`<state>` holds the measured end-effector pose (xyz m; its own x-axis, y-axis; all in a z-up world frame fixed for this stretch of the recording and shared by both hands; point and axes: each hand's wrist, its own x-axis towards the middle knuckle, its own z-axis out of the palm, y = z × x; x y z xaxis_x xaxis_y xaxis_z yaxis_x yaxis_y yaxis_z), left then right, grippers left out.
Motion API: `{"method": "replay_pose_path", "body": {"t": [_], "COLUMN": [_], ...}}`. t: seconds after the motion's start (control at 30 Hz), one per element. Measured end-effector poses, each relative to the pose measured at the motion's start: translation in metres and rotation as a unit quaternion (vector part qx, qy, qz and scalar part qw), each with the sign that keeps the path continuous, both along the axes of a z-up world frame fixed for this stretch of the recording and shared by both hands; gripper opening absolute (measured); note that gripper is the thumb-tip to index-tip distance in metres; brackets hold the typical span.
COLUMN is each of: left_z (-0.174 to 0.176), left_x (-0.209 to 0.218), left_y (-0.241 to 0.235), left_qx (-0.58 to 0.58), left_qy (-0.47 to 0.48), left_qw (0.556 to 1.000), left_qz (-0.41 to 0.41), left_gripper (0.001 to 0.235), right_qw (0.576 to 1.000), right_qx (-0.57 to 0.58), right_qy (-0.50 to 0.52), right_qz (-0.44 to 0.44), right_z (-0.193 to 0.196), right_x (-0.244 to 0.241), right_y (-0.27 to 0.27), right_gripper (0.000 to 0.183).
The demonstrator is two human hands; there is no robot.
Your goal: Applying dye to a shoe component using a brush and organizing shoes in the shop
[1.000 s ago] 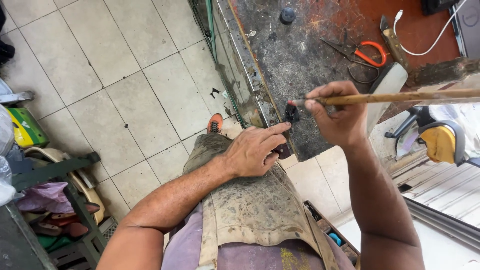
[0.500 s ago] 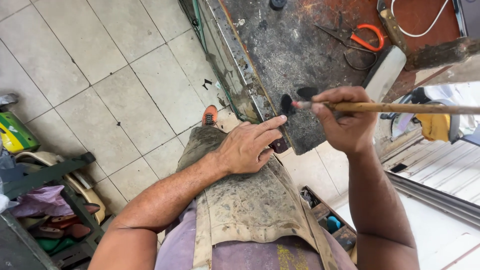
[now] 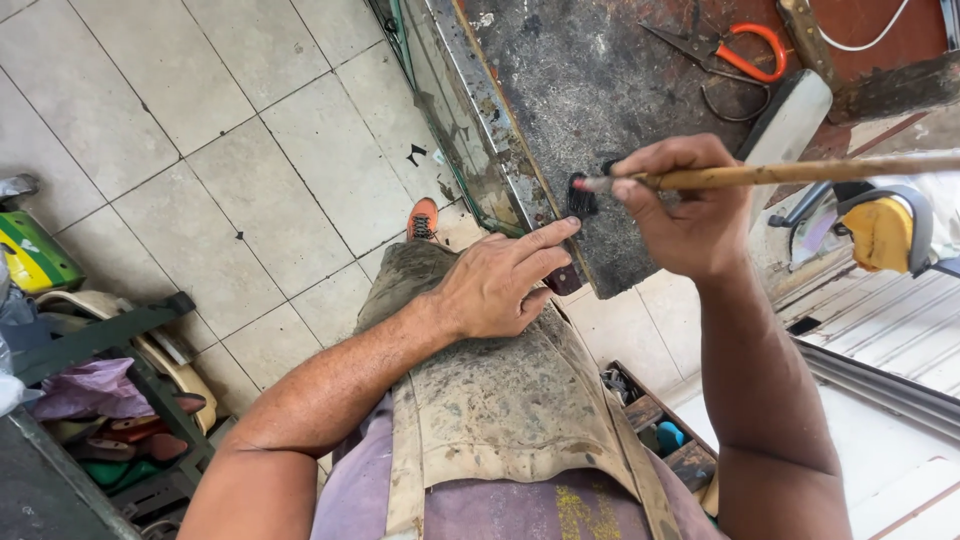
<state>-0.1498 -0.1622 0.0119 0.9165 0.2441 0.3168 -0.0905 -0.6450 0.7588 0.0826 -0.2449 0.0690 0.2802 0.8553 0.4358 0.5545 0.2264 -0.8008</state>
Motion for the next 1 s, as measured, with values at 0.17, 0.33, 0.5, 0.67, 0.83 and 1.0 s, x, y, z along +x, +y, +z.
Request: {"method": "replay_pose_path", "body": {"t": [0.17,0.33,0.5,0.67,0.83,1.0], "left_z": [-0.004,0.002,-0.01,-0.037,-0.005,0.009], "left_x": [0.0,-0.001,-0.003,0.007,0.013,0.012], "left_y": [-0.001,-0.002,-0.004,0.007,0.029,0.037], "left_qx": [0.005,0.007,-0.005,-0.003,0.009,-0.002], "left_qy": [0.001,-0.012,-0.044,-0.102,-0.094,-0.102], "left_qw": [1.0,1.0,0.999,0.991,0.992,0.99], "left_qz": [0.002,0.008,0.02,0.081,0.087,0.093], "left_gripper": [0.045,0.044,0.034,0.029,0.034,0.035], "right_qw": [1.0,0.999,1.0,0.999,0.997,0.999], "right_qx": [0.012,0.038,-0.002,-0.021,0.005,0.017], "right_qy": [0.006,-0.004,-0.012,0.009,0.073,0.034], "right_qz": [0.014,0.027,0.025,0.043,0.039,0.031], "right_z": [-0.014,-0.022,-0.002,0.003,0.007,-0.004], "right_x": [0.011,0.002,-0.014,-0.022,-0.014,-0.01], "right_y": [0.009,-0.003,-0.019,-0.024,-0.021,-0.024], "right_gripper": [0.027,0.021,0.019,0.018,0.017,0.016]}}
